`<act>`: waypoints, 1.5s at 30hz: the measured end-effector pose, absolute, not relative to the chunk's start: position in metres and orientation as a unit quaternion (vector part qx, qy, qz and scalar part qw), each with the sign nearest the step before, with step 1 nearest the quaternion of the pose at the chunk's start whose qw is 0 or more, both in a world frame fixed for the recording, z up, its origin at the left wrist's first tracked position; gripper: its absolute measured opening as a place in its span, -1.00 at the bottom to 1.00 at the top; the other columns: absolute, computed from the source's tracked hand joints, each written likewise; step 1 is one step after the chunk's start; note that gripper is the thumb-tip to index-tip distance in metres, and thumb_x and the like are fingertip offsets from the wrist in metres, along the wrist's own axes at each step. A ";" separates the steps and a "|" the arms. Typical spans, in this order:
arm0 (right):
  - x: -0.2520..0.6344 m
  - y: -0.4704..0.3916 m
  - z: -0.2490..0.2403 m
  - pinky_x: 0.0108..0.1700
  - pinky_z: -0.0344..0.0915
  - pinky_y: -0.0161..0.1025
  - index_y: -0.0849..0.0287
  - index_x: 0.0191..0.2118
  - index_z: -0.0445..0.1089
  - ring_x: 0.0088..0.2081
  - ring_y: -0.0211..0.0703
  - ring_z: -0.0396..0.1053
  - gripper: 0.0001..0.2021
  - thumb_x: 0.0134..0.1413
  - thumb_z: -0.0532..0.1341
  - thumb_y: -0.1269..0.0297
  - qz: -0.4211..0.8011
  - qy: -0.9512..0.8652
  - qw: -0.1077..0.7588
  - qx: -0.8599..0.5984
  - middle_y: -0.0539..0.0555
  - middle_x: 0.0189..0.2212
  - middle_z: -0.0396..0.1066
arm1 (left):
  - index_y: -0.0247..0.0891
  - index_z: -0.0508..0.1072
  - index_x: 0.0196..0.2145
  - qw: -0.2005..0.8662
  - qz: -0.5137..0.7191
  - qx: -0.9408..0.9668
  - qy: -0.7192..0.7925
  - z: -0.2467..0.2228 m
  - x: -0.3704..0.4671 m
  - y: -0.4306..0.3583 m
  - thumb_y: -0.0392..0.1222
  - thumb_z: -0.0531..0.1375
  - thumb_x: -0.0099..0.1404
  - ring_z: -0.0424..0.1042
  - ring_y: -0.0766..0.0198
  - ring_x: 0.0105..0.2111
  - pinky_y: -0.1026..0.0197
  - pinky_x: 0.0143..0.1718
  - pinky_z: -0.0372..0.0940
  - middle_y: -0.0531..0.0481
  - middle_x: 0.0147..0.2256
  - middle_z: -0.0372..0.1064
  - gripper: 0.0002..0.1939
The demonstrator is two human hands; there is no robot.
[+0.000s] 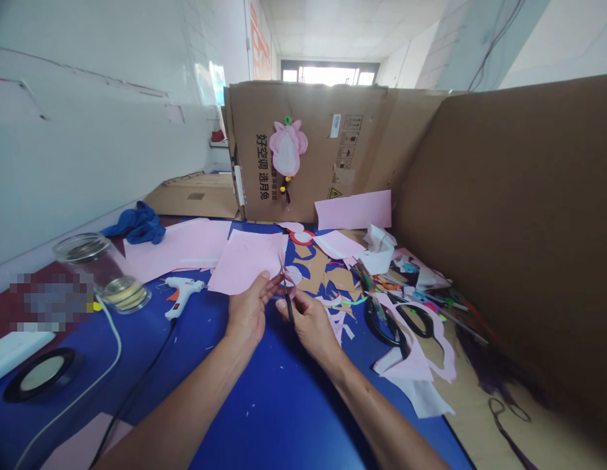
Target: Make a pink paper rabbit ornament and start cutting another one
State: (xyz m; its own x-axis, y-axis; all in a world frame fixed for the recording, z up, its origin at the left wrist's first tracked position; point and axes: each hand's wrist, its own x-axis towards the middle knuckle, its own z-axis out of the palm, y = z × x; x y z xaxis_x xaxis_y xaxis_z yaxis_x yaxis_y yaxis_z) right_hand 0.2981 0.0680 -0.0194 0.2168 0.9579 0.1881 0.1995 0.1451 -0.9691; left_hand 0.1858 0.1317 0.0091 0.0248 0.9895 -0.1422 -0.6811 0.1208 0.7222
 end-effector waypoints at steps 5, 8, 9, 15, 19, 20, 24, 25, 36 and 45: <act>0.299 0.069 -0.020 -0.34 0.12 -0.23 0.18 -0.11 0.60 -0.41 -0.15 0.20 -0.48 0.17 0.37 -0.25 0.348 -0.523 0.545 -0.555 -0.05 -0.50 0.32 | -0.37 0.60 -0.16 0.665 0.623 0.250 0.328 0.009 0.184 0.135 -0.34 0.50 0.11 0.72 0.03 -0.28 0.06 -0.14 0.59 -0.27 -0.18 0.69 -0.67; 0.299 0.069 -0.019 -0.35 0.13 -0.23 0.19 -0.10 0.61 -0.41 -0.14 0.21 -0.46 0.16 0.37 -0.26 0.349 -0.521 0.544 -0.558 -0.04 -0.51 0.32 | -0.37 0.60 -0.17 0.663 0.621 0.254 0.332 0.009 0.182 0.136 -0.34 0.50 0.11 0.72 0.03 -0.29 0.08 -0.16 0.58 -0.28 -0.18 0.69 -0.69; 0.298 0.068 -0.019 -0.35 0.13 -0.23 0.19 -0.11 0.61 -0.42 -0.14 0.21 -0.46 0.16 0.37 -0.26 0.350 -0.520 0.544 -0.558 -0.04 -0.51 0.32 | -0.37 0.60 -0.18 0.664 0.619 0.255 0.333 0.009 0.182 0.136 -0.34 0.50 0.11 0.72 0.03 -0.28 0.08 -0.16 0.58 -0.28 -0.17 0.69 -0.69; 0.298 0.068 -0.017 -0.34 0.12 -0.23 0.17 -0.21 0.59 -0.41 -0.15 0.16 -0.49 0.13 0.38 -0.27 0.353 -0.514 0.549 -0.556 -0.03 -0.49 0.31 | -0.39 0.62 -0.17 0.668 0.614 0.253 0.336 0.009 0.184 0.134 -0.37 0.44 0.17 0.72 0.04 -0.28 0.06 -0.14 0.58 -0.31 -0.14 0.69 -0.76; 0.298 0.067 -0.018 -0.32 0.12 -0.23 0.17 -0.25 0.56 -0.39 -0.16 0.16 -0.52 0.13 0.40 -0.24 0.359 -0.509 0.555 -0.551 -0.04 -0.48 0.29 | -0.37 0.63 -0.16 0.664 0.619 0.246 0.339 0.010 0.185 0.132 -0.39 0.44 0.16 0.71 0.05 -0.27 0.08 -0.15 0.58 -0.27 -0.14 0.69 -0.74; 0.298 0.067 -0.019 -0.32 0.11 -0.23 0.17 -0.26 0.55 -0.39 -0.16 0.17 -0.52 0.14 0.39 -0.23 0.357 -0.511 0.555 -0.551 -0.04 -0.48 0.29 | -0.36 0.63 -0.16 0.664 0.620 0.245 0.339 0.010 0.185 0.132 -0.39 0.45 0.15 0.71 0.06 -0.28 0.09 -0.16 0.59 -0.26 -0.15 0.69 -0.74; 0.299 0.068 -0.021 -0.33 0.09 -0.23 0.17 -0.22 0.58 -0.41 -0.16 0.17 -0.53 0.19 0.37 -0.22 0.346 -0.519 0.552 -0.553 -0.04 -0.49 0.31 | -0.35 0.62 -0.17 0.667 0.619 0.245 0.334 0.009 0.184 0.132 -0.37 0.48 0.13 0.71 0.05 -0.29 0.10 -0.18 0.59 -0.26 -0.14 0.69 -0.72; 0.299 0.068 -0.021 -0.34 0.09 -0.23 0.17 -0.19 0.59 -0.41 -0.16 0.17 -0.52 0.19 0.37 -0.22 0.346 -0.519 0.552 -0.554 -0.04 -0.49 0.31 | -0.35 0.62 -0.16 0.667 0.620 0.246 0.332 0.009 0.184 0.133 -0.37 0.48 0.13 0.71 0.04 -0.29 0.09 -0.18 0.59 -0.26 -0.14 0.69 -0.71; 0.301 0.069 -0.017 -0.33 0.10 -0.23 0.23 -0.09 0.60 -0.40 -0.15 0.20 -0.46 0.13 0.40 -0.22 0.363 -0.512 0.549 -0.551 -0.05 -0.49 0.31 | -0.37 0.62 -0.15 0.676 0.599 0.286 0.320 0.006 0.176 0.141 -0.26 0.55 0.03 0.72 0.03 -0.24 0.13 -0.17 0.56 -0.26 -0.13 0.70 -0.59; 0.302 0.068 -0.018 -0.31 0.11 -0.22 0.21 -0.08 0.59 -0.38 -0.16 0.18 -0.48 0.14 0.41 -0.20 0.380 -0.511 0.551 -0.538 -0.05 -0.47 0.31 | -0.39 0.62 -0.19 0.678 0.586 0.305 0.322 0.004 0.175 0.145 -0.26 0.51 0.05 0.72 0.03 -0.24 0.10 -0.14 0.54 -0.29 -0.14 0.70 -0.66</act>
